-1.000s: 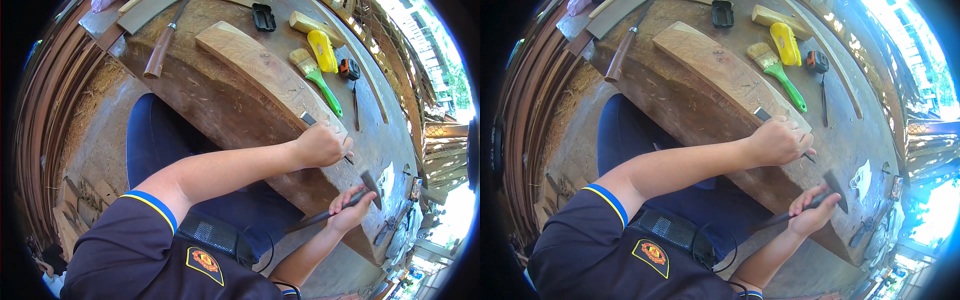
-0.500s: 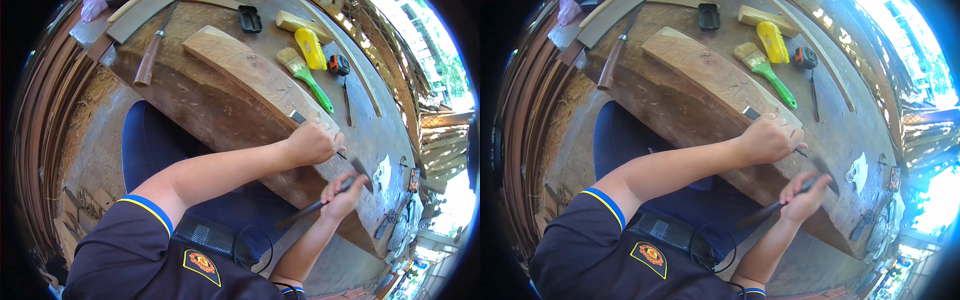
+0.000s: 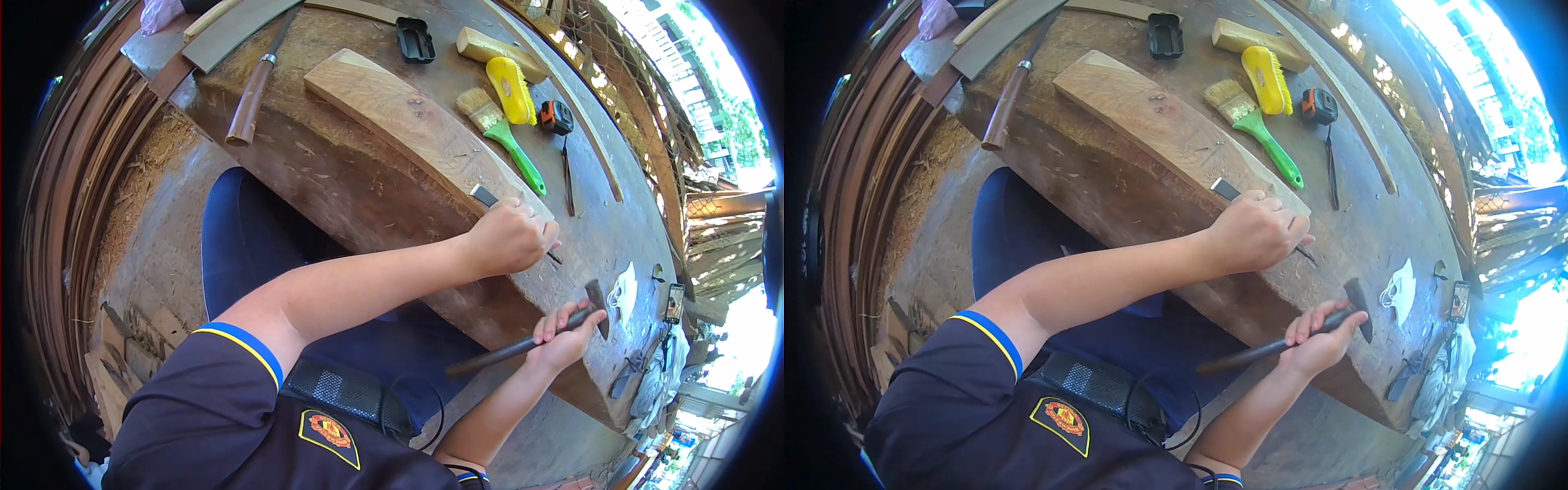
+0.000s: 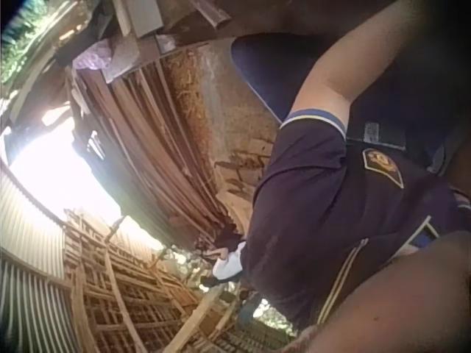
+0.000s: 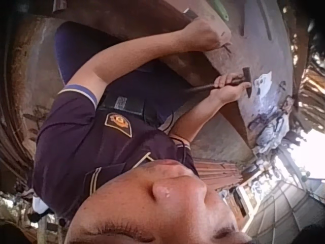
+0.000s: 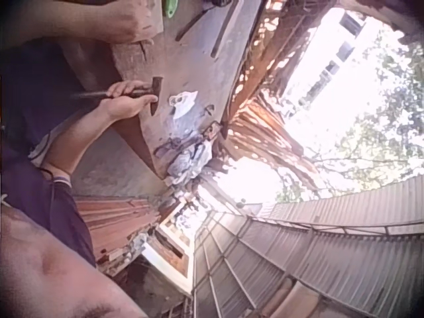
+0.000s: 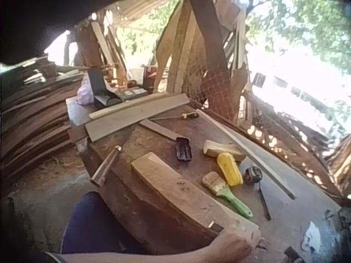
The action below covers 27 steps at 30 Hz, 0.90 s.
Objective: The person uses a chisel and hammer to carve a rectangular piece of wood on a workbench. They repeatedly strike the chisel to remove wood shavings and shape the piece, occasionally adjusting the wood's position.
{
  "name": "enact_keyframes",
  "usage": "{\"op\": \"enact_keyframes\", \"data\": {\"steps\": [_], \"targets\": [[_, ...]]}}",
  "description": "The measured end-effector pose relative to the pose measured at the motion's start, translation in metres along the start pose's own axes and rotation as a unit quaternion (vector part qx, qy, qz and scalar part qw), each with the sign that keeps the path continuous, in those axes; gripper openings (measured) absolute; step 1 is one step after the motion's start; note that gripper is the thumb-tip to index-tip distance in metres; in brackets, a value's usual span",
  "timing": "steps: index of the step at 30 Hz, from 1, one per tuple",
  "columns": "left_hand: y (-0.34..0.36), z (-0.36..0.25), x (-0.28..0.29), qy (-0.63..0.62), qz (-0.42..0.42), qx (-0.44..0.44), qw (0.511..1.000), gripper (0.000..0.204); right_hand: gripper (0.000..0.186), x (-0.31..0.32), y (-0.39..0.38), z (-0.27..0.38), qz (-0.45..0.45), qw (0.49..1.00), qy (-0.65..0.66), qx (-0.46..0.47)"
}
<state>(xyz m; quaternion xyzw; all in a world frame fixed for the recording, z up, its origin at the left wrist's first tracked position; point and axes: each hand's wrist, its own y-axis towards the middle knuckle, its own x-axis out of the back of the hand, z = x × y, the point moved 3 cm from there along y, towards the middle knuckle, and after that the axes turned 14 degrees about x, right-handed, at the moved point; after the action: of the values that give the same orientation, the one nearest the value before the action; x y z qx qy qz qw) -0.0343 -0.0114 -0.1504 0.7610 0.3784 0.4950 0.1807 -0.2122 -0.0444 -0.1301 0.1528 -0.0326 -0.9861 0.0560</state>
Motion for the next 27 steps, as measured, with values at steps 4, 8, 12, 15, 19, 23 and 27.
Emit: {"op": "enact_keyframes", "data": {"steps": [4, 8, 12, 15, 19, 23, 27], "targets": [[0.002, -0.004, 0.0, -0.002, 0.007, 0.009, 1.0, 0.027, 0.048, -0.002, -0.005, -0.001, 0.01, 1.0, -0.022, -0.015], [-0.002, -0.02, 0.0, 0.006, 0.025, 0.005, 1.0, 0.027, 0.05, -0.011, -0.017, -0.003, 0.059, 0.997, -0.056, -0.013], [-0.004, -0.019, -0.002, 0.004, 0.017, 0.004, 1.0, 0.028, 0.052, -0.002, -0.012, -0.003, 0.059, 0.997, -0.04, -0.007], [-0.006, -0.019, 0.0, 0.005, 0.02, -0.007, 1.0, 0.028, 0.052, 0.002, -0.015, -0.004, 0.052, 0.996, -0.065, -0.031], [-0.004, -0.017, 0.003, 0.013, 0.02, -0.003, 1.0, 0.027, 0.052, 0.009, -0.02, -0.003, 0.059, 0.996, -0.068, -0.026], [-0.005, -0.014, 0.002, 0.023, 0.019, -0.001, 1.0, 0.027, 0.049, 0.015, -0.016, -0.001, 0.007, 0.998, -0.056, -0.017], [-0.001, -0.013, 0.001, 0.018, 0.019, 0.014, 1.0, 0.026, 0.048, 0.017, -0.018, -0.004, 0.05, 0.996, -0.074, -0.02]]}}
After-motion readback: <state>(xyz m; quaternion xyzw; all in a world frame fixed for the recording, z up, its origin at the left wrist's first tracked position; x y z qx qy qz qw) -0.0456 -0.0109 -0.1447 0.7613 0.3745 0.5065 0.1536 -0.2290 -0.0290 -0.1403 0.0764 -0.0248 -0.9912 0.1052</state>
